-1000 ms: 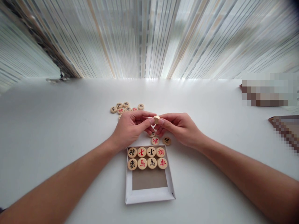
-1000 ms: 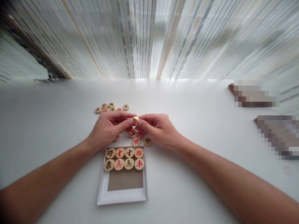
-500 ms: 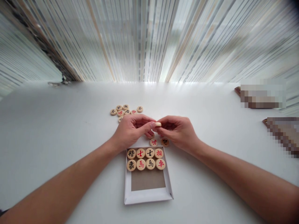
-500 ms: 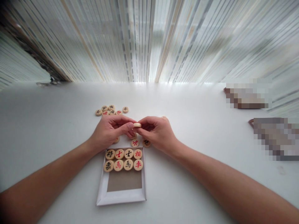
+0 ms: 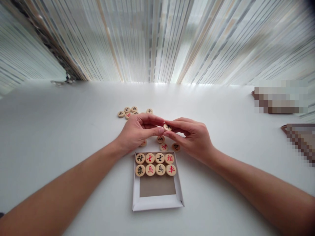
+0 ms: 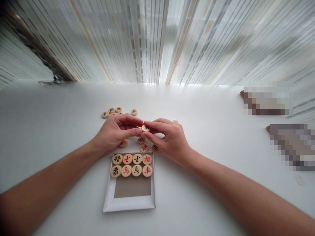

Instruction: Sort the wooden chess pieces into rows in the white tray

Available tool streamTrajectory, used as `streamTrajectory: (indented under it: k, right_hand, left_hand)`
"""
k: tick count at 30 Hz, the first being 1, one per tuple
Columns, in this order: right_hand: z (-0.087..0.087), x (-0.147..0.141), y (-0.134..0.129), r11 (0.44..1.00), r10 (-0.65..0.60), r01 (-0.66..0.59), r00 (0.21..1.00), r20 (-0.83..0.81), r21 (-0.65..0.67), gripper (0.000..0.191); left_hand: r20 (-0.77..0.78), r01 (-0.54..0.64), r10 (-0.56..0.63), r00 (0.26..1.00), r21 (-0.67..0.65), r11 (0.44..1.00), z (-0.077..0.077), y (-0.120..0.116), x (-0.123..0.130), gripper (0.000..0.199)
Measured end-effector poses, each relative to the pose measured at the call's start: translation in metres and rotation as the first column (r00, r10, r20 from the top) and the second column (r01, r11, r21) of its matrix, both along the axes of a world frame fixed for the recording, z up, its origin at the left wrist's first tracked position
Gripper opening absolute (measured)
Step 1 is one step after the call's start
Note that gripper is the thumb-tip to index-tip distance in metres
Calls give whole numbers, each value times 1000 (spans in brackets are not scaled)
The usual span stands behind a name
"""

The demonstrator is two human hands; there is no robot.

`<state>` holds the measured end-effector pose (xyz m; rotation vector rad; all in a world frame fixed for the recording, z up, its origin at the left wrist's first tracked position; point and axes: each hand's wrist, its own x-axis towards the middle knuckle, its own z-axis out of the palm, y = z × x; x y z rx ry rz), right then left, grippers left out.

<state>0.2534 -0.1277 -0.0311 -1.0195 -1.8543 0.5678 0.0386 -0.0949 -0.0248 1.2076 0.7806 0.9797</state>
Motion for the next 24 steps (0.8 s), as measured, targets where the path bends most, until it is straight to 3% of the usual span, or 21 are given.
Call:
streamTrajectory:
  k: [5,9,12,16,19,24]
  right_hand:
    - [0,0,0,994,65,-72,994,-94,-83,23]
    - [15,0,-8,995,18,-33,989,-150,-96,23]
    - [39,-5,-26,995,57,-61,997,-43,-81,24]
    - [60,-19,-63,960,280,-280,943,181,-30,17]
    - [55,-31,-85,930,358,-365,880,313,-37,9]
    - [35,-49,-97,925,287,-372,810,511,71,19]
  left_hand:
    - [50,6,-3,999,-69,998,1,0,-1,25]
    - [116,-3,15,993,-105,994,5,-1,2,17]
    - [136,-9,27,990,-130,991,7,-1,3,14]
    - [143,4,19,990,-155,988,7,-1,4,14]
    - [147,18,3,989,-140,990,5,-1,5,13]
    - [145,35,-14,989,-141,989,2,0,5,16]
